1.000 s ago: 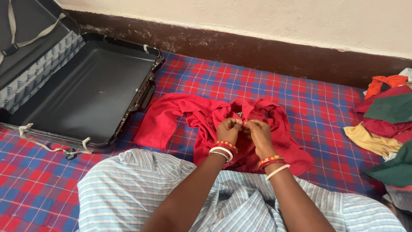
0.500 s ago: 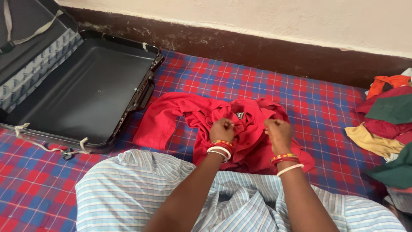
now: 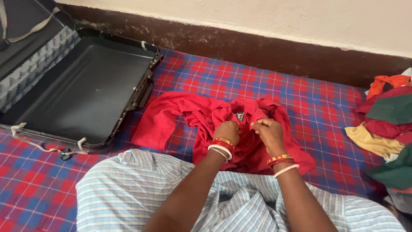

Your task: The person buttons a red shirt and then folds it on a patterned surface next to a suitcase.

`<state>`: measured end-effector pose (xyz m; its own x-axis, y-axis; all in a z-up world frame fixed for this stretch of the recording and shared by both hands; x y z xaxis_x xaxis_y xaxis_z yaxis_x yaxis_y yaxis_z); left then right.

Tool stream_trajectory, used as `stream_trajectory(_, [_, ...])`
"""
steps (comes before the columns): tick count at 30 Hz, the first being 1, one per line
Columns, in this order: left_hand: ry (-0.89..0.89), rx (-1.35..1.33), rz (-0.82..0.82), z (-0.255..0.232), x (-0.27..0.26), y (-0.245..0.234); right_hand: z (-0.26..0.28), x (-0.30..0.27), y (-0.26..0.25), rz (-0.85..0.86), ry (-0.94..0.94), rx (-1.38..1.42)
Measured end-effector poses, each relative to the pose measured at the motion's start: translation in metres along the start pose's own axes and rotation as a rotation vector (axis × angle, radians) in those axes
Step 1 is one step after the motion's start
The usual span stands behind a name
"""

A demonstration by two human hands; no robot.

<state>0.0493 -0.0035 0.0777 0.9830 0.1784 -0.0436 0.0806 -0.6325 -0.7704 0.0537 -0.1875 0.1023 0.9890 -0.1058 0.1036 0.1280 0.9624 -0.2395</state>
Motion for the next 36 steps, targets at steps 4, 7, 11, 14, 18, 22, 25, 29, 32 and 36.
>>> stream_trajectory(4, [0.058,-0.093,-0.052,0.001,-0.007,0.002,0.01,-0.007,0.003,0.06,-0.09,-0.259])
stream_trajectory(7, [0.076,-0.008,-0.052,0.002,-0.008,0.009,0.015,-0.014,0.004,0.067,-0.115,-0.217])
stream_trajectory(11, [0.108,-0.148,-0.113,-0.006,-0.019,-0.006,0.018,-0.024,-0.002,0.054,-0.102,-0.261])
stream_trajectory(14, [0.07,-0.281,-0.186,-0.026,-0.01,-0.042,0.031,-0.02,-0.005,0.021,-0.183,-0.108])
stream_trajectory(18, [0.193,-1.157,-0.182,-0.05,0.027,-0.125,0.092,-0.001,-0.032,-0.121,-0.286,0.175])
stream_trajectory(22, [0.194,-1.119,0.003,-0.06,0.044,-0.155,0.174,-0.006,-0.044,-0.155,-0.414,0.106])
stream_trajectory(25, [0.152,-1.195,0.108,-0.052,0.042,-0.119,0.194,-0.025,-0.026,-0.185,-0.642,-0.34])
stream_trajectory(29, [0.028,-1.189,0.149,-0.04,0.03,-0.065,0.158,-0.03,-0.01,-0.165,-0.579,-0.271])
stream_trajectory(32, [-0.046,-1.114,0.152,-0.035,0.027,-0.05,0.14,-0.031,-0.014,-0.223,-0.505,-0.331])
stream_trajectory(36, [-0.041,-1.34,0.286,-0.04,0.036,-0.042,0.135,-0.02,-0.015,-0.155,-0.546,-0.208])
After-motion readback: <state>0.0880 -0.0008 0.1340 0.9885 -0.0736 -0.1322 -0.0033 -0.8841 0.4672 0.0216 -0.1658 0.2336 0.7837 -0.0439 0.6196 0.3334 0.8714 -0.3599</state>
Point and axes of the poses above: each hand's wrist, its own x-axis towards the middle knuckle, its own y-axis out of the palm, z = x × y, the point moved 8 cm from there along x, towards the middle knuckle, and after that the axes turned 12 degrees about -y, right-handed, at the moved point
